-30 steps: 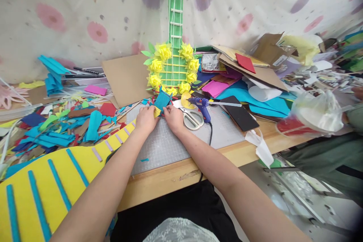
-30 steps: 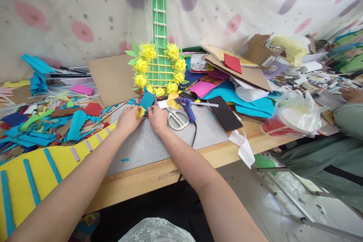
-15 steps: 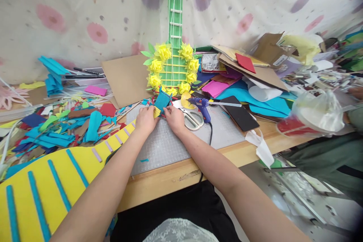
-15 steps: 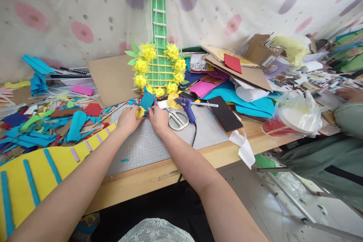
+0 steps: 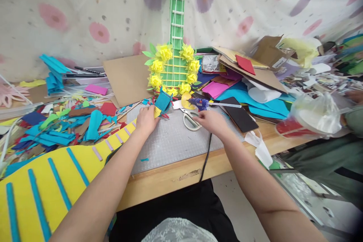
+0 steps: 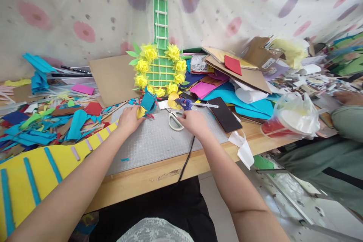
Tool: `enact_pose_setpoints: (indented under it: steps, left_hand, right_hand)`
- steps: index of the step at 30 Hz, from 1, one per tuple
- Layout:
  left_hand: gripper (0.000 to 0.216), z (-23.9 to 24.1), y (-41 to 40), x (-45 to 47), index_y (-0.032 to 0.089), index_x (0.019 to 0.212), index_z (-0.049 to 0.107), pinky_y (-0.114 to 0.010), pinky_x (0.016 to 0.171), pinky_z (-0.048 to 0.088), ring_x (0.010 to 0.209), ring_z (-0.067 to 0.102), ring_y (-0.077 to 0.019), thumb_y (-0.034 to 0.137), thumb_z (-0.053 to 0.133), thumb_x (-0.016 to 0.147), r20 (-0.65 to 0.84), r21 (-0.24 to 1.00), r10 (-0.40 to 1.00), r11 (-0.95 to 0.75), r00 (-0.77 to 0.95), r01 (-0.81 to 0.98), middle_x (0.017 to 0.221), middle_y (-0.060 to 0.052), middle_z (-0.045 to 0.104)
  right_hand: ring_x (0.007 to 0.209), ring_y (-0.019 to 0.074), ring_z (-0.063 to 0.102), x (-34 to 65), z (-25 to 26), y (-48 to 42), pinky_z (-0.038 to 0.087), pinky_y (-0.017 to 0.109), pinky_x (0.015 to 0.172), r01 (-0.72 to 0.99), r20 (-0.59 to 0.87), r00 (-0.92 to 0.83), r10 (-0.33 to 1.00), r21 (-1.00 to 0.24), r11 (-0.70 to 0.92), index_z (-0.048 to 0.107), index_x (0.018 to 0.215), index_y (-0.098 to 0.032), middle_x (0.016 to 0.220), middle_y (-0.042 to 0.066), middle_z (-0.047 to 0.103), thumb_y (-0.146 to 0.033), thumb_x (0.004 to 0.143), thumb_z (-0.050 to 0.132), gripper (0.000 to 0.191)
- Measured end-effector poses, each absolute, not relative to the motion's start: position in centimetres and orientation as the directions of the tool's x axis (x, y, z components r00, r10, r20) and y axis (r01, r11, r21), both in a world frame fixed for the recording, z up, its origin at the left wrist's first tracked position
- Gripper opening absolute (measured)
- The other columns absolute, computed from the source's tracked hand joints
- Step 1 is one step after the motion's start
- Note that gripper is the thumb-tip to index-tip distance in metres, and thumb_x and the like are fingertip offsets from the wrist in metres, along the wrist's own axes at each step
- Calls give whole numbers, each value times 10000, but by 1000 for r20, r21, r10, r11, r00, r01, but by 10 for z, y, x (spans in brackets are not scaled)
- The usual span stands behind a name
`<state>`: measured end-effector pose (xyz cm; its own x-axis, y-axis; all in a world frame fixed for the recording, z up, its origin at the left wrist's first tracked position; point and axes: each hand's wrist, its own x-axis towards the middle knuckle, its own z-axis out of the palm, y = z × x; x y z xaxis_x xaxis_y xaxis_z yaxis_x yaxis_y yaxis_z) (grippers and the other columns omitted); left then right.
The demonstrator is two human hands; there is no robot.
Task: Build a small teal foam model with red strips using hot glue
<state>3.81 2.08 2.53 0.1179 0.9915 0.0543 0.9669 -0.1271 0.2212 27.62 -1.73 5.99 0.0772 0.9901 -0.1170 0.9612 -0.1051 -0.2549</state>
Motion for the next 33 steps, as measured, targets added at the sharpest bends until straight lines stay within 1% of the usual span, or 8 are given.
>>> enact_pose_setpoints:
  steps: [4,8,12,16,20,24,28,33]
  left_hand:
    - [490,26,20,39,161,1212,455,-371,867,423,1098,483,-279,322,595,771,51,239,994,-101,92,966,1121,-127,589]
    - [494,27,19,39,152,1212,445,-367,873,417,1104,484,-278,314,598,771,56,251,994,-106,95,962,1118,-133,590]
    - [501,27,20,39,155,1207,438,-360,869,415,1105,487,-276,316,610,765,48,259,994,-110,101,960,1116,-129,590]
    - [528,29,22,38,129,1200,422,-353,876,411,1118,485,-282,313,630,751,28,271,995,-99,96,957,1124,-141,587]
    - [527,33,22,38,116,1174,420,-360,880,412,1125,486,-290,331,632,742,4,279,995,-92,95,956,1142,-159,574]
    - [591,37,22,37,124,1213,396,-374,906,402,1143,477,-300,360,630,725,-8,311,995,-96,104,946,1186,-156,551]
    - [486,33,24,35,154,1192,432,-383,975,361,1182,443,-275,304,563,749,60,381,995,-91,74,920,1193,-134,533]
    - [403,28,26,35,198,1131,488,-415,1016,324,1196,410,-260,216,549,733,129,400,992,-50,-2,915,1174,-115,491]
  right_hand:
    - [761,217,597,302,47,-16,381,282,630,932,15,274,961,-252,-262,598,846,-186,794,72,653,-590,761,520,420]
    - [965,246,577,303,23,0,420,315,782,931,164,164,973,-353,-98,581,1023,-131,1048,148,630,-510,722,616,485]
    - [931,244,606,296,9,13,432,312,777,867,112,219,969,-477,-141,618,1001,-111,983,153,660,-403,774,574,371]
    - [860,242,627,299,6,15,444,306,719,757,69,295,953,-626,-189,638,945,-114,912,138,681,-433,767,554,375]
    - [612,170,593,310,9,10,430,266,558,542,26,351,936,-821,-181,627,903,-110,739,89,660,-468,714,579,408]
    - [448,90,462,317,19,2,351,221,447,372,-42,213,976,-920,-121,607,831,-113,551,4,562,-502,645,656,434]
    - [441,73,421,313,31,-2,313,218,437,360,-101,65,993,-925,-118,593,715,-122,498,-25,499,-539,628,678,434]
    - [449,82,422,288,43,0,333,225,460,380,-103,-81,991,-923,-65,617,733,-135,489,-39,482,-539,663,650,411]
